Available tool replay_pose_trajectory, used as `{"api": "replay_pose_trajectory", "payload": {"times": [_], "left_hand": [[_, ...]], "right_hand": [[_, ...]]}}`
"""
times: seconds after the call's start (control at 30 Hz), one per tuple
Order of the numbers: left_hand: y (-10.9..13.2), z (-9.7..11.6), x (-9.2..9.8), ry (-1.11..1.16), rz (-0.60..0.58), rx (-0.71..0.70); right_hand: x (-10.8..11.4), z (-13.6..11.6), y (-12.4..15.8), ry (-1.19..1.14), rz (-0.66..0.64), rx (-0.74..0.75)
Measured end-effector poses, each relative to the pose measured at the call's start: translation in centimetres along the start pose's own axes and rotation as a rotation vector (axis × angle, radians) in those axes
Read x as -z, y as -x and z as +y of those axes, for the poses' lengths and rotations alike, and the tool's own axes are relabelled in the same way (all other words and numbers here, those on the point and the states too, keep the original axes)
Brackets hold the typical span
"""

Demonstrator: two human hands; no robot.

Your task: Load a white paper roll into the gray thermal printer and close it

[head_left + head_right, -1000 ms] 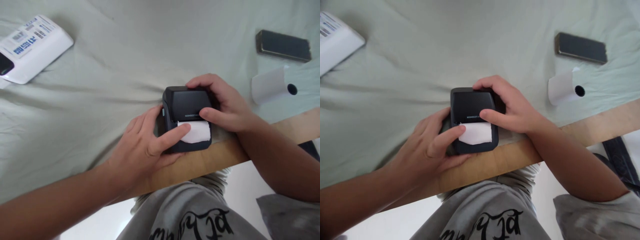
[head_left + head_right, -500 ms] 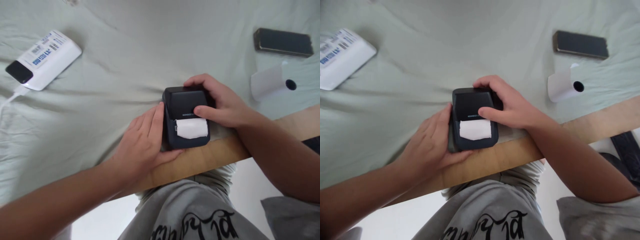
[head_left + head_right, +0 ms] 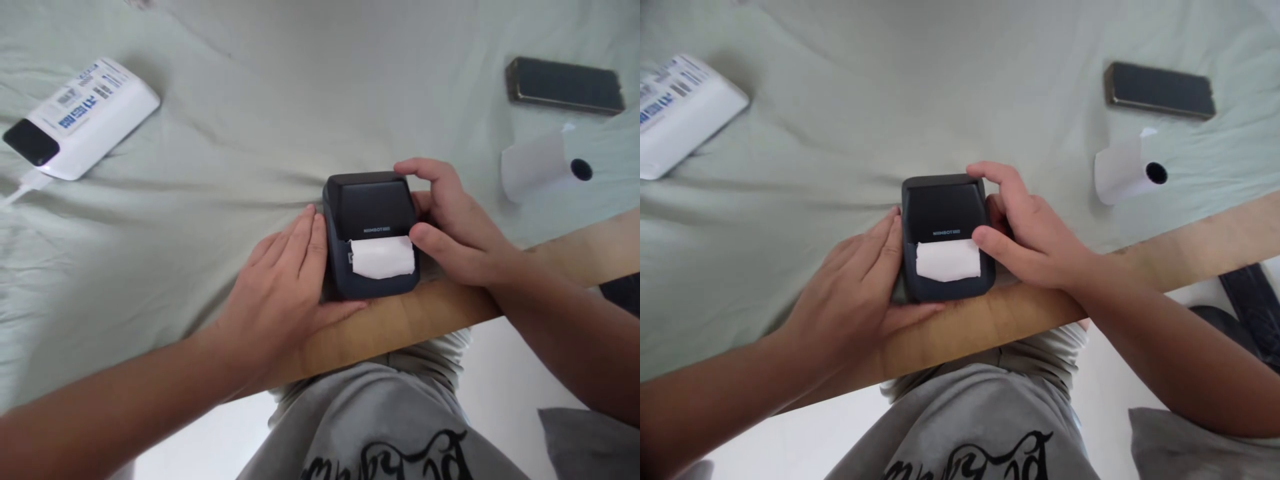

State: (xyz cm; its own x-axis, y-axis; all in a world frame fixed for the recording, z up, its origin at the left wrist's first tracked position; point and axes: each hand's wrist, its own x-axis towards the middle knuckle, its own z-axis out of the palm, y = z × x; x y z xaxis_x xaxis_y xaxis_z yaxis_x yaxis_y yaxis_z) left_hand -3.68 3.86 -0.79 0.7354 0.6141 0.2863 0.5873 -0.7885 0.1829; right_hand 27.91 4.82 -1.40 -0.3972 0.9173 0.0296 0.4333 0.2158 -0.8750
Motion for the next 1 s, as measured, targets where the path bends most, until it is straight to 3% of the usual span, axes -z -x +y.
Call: {"api": "replay_pose_trajectory", "payload": {"times": [0.27, 0.43, 0.63, 0.83, 0.9, 1.0], "left_hand": [[0.0, -0.3, 0.4, 0.073, -0.051, 0.050], [0.2, 0.1, -0.2, 0.014, -0.009, 0.035], [0.1, 0.5, -0.6, 0.025, 0.032, 0.042], [-0.2, 0.8, -0.3, -0.011, -0.047, 0.075], [-0.3, 0.9, -0.4, -0.016, -0.050, 0.075], [-0.2, 0.9, -0.5, -0.021, -0.051, 0.072]], "right_hand": [[-0.1, -0.6, 0.3, -0.077, -0.043, -0.043], [-0.2, -0.7, 0.1, -0.072, 0.043, -0.080], [-0.3, -3.4, -0.1, -0.081, 0.232, -0.108], [-1.3, -5.9, -2.0, 0.168, 0.630, 0.121], [-0.8, -6.1, -2.4, 0.361, 0.574, 0.132], [0.9, -6.4, -3.2, 0.640, 0.238, 0.019]]}}
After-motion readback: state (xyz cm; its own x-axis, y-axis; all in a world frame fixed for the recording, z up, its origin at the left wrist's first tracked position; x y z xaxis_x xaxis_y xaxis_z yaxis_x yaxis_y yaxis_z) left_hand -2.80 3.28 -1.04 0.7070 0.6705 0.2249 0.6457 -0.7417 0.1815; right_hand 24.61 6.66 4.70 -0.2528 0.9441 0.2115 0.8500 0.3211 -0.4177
